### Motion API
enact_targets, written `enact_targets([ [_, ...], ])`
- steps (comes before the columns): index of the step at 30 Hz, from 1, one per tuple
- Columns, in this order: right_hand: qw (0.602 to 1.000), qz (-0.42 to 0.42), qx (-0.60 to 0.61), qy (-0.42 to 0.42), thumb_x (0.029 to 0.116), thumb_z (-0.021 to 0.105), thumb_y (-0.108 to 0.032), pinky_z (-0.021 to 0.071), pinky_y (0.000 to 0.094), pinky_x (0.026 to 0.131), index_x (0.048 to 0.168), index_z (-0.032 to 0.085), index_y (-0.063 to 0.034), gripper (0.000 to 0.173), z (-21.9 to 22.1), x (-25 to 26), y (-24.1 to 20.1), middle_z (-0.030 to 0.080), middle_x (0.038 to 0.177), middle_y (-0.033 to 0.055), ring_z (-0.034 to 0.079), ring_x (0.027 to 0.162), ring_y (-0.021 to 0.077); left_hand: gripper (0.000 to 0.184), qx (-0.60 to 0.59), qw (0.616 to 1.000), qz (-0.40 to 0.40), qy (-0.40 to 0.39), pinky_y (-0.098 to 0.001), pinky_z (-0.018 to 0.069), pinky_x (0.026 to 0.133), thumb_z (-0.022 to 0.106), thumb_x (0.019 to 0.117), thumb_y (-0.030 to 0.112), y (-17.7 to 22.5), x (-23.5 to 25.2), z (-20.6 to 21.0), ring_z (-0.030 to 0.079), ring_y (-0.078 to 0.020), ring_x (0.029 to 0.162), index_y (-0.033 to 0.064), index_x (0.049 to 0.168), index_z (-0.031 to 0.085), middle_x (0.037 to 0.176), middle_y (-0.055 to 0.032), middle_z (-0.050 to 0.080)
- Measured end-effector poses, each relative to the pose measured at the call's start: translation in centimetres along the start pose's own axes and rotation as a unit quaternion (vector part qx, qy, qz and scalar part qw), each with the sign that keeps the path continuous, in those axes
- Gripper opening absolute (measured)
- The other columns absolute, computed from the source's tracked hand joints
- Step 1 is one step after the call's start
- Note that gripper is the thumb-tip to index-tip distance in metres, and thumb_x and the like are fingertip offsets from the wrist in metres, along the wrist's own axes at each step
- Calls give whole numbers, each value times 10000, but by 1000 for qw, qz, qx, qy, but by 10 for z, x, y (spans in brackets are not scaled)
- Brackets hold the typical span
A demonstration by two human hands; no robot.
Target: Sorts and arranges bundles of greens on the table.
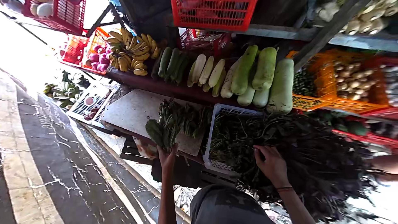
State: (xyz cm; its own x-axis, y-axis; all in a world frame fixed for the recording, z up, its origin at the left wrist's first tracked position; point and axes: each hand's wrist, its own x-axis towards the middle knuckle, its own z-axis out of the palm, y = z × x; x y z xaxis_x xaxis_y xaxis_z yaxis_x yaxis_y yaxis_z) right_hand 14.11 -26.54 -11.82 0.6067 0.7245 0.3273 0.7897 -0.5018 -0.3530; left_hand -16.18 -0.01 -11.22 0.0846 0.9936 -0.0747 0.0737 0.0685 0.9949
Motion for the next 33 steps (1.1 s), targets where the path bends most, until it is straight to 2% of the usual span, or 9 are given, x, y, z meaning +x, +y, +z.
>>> enact_targets([
  [5,999,5,11,33,1010,515,-280,570,496,809,1087,781,-84,339,3,-4,0,758,965,122,706,930,355,952,13,995,24,-93,-363,497,1093,825,845,226,-27,73,41,573,-213,1300,-42,1560,255,1448,-229,526],
  [7,999,11,15,48,1010,519,-286,576,477,808,1079,787,-89,339,4,-2,0,765,958,112,715,916,333,1038,131,988,28,-79,-453,434,1148,859,796,356,-47,106,60,484,-324,1389,-39,1565,284,1499,-277,462],
  [10,999,21,11,41,1015,520,-285,575,476,811,1086,783,-85,338,3,-2,-4,767,966,112,717,919,327,1063,283,959,11,-10,-554,307,1206,882,766,384,-63,129,87,355,-467,1460,-80,1542,324,1557,-350,357],
  [13,999,26,-3,34,1015,508,-286,577,481,769,1097,784,-93,346,4,-3,-4,761,940,110,713,888,329,991,339,938,68,-17,-604,182,1242,796,853,386,-90,136,112,155,-526,1530,-60,1578,287,1641,-362,156],
  [16,998,30,-12,47,999,508,-300,575,469,738,1088,795,-101,360,5,-2,-3,761,909,103,716,853,314,859,412,905,77,-76,-608,146,1252,643,963,239,-114,134,133,63,-518,1551,-28,1621,159,1667,-347,33],
  [18,998,35,-16,51,993,506,-299,578,461,737,1078,798,-105,361,7,-2,-4,761,900,99,718,852,309,867,449,885,77,-92,-595,145,1252,615,976,201,-126,131,138,61,-473,1567,-8,1634,91,1679,-321,7],
  [25,995,40,-47,75,984,486,-294,576,454,754,1048,801,-109,371,17,-2,-4,756,885,91,716,866,311,813,432,885,131,-115,-602,119,1254,564,1010,186,-145,127,140,88,-459,1569,-4,1636,81,1681,-315,39],
  [30,997,17,-42,57,943,530,-579,569,472,778,1010,804,-148,514,15,-5,-2,753,921,76,706,914,301,714,430,882,175,-83,-629,151,1242,467,1055,312,-142,119,135,121,-476,1559,12,1633,173,1678,-313,85],
  [33,997,10,-48,52,932,538,-599,563,470,783,1007,810,-174,510,17,-5,0,752,929,58,701,917,292,750,449,860,221,-96,-643,142,1237,520,1022,392,-134,108,126,132,-492,1552,29,1621,253,1674,-318,99],
])
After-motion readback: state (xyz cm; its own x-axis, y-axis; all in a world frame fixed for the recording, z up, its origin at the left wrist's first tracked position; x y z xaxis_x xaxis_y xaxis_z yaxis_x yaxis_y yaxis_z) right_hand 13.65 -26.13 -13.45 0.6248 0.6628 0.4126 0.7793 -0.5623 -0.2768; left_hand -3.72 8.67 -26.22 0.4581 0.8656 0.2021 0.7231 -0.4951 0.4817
